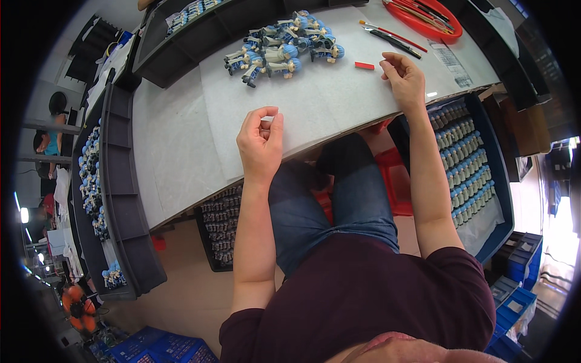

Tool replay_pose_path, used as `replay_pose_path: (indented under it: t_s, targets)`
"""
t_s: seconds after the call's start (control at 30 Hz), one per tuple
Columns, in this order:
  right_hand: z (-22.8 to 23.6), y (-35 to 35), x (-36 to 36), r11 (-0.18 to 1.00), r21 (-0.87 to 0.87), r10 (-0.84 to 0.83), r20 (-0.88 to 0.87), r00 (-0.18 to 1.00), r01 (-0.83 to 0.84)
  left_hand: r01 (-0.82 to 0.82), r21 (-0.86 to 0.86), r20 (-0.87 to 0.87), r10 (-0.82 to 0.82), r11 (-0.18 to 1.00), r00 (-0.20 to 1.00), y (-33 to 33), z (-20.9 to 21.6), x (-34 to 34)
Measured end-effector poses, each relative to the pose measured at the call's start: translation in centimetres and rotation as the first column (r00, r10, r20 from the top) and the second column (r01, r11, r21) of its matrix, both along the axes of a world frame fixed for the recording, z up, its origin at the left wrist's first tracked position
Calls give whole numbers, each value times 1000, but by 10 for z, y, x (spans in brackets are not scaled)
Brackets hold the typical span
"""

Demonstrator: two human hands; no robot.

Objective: The person sits at a workbench and assembles small blue and white figurines. They pick up individual parts, use a small tool to clean or adjust them, and then snap the pieces together. The completed figures are placed into a blue tray filled with similar items.

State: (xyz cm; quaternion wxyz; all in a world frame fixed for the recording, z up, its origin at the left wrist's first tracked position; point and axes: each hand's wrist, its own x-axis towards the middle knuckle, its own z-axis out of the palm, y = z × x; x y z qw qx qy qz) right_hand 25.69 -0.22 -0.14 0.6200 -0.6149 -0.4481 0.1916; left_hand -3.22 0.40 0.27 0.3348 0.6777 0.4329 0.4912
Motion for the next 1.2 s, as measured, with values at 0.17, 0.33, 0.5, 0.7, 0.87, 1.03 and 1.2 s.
replay_pose_path:
  t_s: [0.17, 0.33, 0.5, 0.7, 0.87, 1.03, 1.2]
  targets:
    - [0, 0, 0, 1000, -8, -2, 5, 1000, 2, -1, 16, 5, 1, 1000, 1000, 0, -2, 0]
    - [0, -1, 0, 1000, -1, -1, 9, 1000, 1, 10, -10, 24, -10, 1000, 1000, -1, 1, 0]
    - [3, -1, -2, 1000, -9, 0, 16, 1000, 0, 11, -9, 26, -11, 1000, 1000, 0, -1, -1]
    - [3, -1, -2, 1000, -9, -2, 7, 1000, 2, 11, -12, 31, -11, 1000, 999, -1, 2, 0]
    - [2, -1, -1, 1000, -13, -2, 8, 1000, 3, 11, -20, 22, -10, 1000, 1000, -1, 2, -1]
    - [3, -1, -2, 1000, -20, 0, 10, 1000, 0, 11, 6, 22, -11, 1000, 1000, 0, 1, -1]
    - [3, -2, -3, 1000, -13, 1, -10, 1000, -1, 7, 31, 19, -8, 999, 1000, -1, 1, -1]
